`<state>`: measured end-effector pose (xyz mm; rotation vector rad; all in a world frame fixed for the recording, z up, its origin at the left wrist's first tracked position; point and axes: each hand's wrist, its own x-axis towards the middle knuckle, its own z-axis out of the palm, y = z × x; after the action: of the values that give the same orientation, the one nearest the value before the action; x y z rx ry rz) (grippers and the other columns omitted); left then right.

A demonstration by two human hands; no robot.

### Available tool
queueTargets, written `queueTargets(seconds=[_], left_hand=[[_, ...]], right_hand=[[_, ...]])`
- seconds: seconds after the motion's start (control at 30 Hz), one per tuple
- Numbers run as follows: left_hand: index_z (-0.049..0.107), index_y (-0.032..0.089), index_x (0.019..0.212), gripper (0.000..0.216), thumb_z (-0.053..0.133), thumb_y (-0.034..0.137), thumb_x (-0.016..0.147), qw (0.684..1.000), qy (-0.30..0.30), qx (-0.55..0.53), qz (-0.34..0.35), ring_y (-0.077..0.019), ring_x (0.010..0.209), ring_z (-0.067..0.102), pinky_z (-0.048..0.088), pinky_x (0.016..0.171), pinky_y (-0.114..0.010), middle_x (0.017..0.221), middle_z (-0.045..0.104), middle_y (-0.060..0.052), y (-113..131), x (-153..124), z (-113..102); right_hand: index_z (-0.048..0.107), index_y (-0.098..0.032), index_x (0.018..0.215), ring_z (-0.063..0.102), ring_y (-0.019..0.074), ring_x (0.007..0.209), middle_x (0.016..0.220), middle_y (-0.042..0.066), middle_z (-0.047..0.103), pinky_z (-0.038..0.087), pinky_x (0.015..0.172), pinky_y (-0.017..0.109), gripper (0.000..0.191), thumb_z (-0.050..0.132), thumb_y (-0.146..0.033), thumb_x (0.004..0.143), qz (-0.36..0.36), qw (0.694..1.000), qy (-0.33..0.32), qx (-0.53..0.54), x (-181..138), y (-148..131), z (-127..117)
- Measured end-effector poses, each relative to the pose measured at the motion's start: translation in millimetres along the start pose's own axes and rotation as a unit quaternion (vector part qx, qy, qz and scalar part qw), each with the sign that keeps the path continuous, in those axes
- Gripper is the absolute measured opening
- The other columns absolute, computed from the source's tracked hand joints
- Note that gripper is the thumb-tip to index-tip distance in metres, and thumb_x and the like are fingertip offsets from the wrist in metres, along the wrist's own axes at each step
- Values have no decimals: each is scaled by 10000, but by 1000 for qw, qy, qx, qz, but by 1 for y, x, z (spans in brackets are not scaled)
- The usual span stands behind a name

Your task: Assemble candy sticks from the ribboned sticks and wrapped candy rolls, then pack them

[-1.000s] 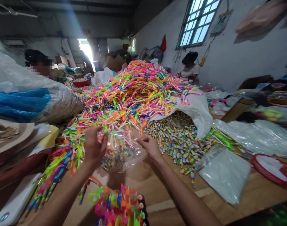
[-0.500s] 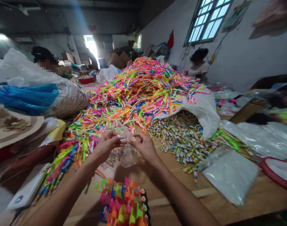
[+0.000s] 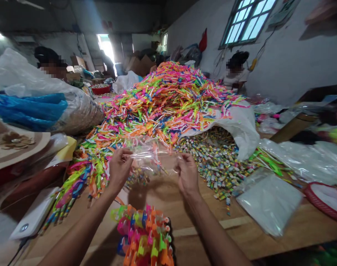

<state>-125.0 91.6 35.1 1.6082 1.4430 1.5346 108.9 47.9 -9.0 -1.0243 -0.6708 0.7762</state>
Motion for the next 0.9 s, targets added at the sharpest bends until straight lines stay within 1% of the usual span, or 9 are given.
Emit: queueTargets(seconds=[0.1,0.23,0.3,0.37,0.5,0.6,0.7,0.77,0.9], left_hand=[[651,209,876,264,746,313,653,986,12,-119,-113,-139,592,555,444,571,-257,745,622,23,3,-6,6],[602,199,856,437,860,328,528,924,-47,-269,-269,-69,445,435,306,411,-185,620,544,79,5,-13,0],[599,190,811,482,897,262,440,901,-64,-304,-303,-53,459,450,298,404,-159,609,544,80,6,-19,-5],[632,189,850,503,928,268,451,913,-38,-293,-282,-44,469,468,328,413,-148,639,568,78,8,-27,-11],[635,220,840,388,923,396,649,969,55,-214,-114,-39,407,395,298,371,-167,609,534,95,28,-36,-19],[595,229,793,366,900,416,714,972,20,-228,-54,-55,395,398,287,363,-185,571,527,87,48,-31,-22],[582,228,765,347,902,314,665,951,-72,-279,-109,-41,374,338,242,341,-190,596,549,83,51,-22,-21],[586,225,739,338,890,227,590,931,-107,-302,-174,-45,405,370,293,363,-187,632,569,76,38,-22,-17],[633,218,713,289,888,299,602,922,-167,-229,-264,-137,554,563,470,517,-247,610,587,33,-9,-46,-12]], right_hand=[[573,-255,898,427,82,537,788,-40,634,338,467,190,396,843,-482,717,70,993,-37,93,-10,1,-3],[590,-237,849,416,61,532,840,-36,626,324,433,166,384,884,-457,733,88,986,-61,130,-22,2,-17],[612,-229,846,372,42,505,863,-36,622,287,402,152,399,907,-460,708,114,982,-45,146,-28,6,-25],[620,-229,850,336,27,482,866,-41,622,257,382,137,412,936,-413,662,148,975,-33,163,-35,11,-33],[608,-243,846,318,36,466,824,-48,629,255,362,136,366,913,-297,651,172,964,-58,193,-42,2,-42],[595,-260,831,395,58,498,862,-36,671,322,385,154,342,894,-314,673,143,968,-70,195,-40,-21,-42],[597,-270,824,558,104,609,868,-29,694,478,507,207,351,895,-401,692,121,977,-103,141,-39,-36,-45],[616,-264,820,619,133,681,847,-23,701,542,619,255,358,901,-430,679,109,983,-123,80,-43,-31,-49],[616,-241,737,588,147,652,710,-29,655,495,638,256,284,834,-423,726,89,983,-139,-85,-68,4,-67]])
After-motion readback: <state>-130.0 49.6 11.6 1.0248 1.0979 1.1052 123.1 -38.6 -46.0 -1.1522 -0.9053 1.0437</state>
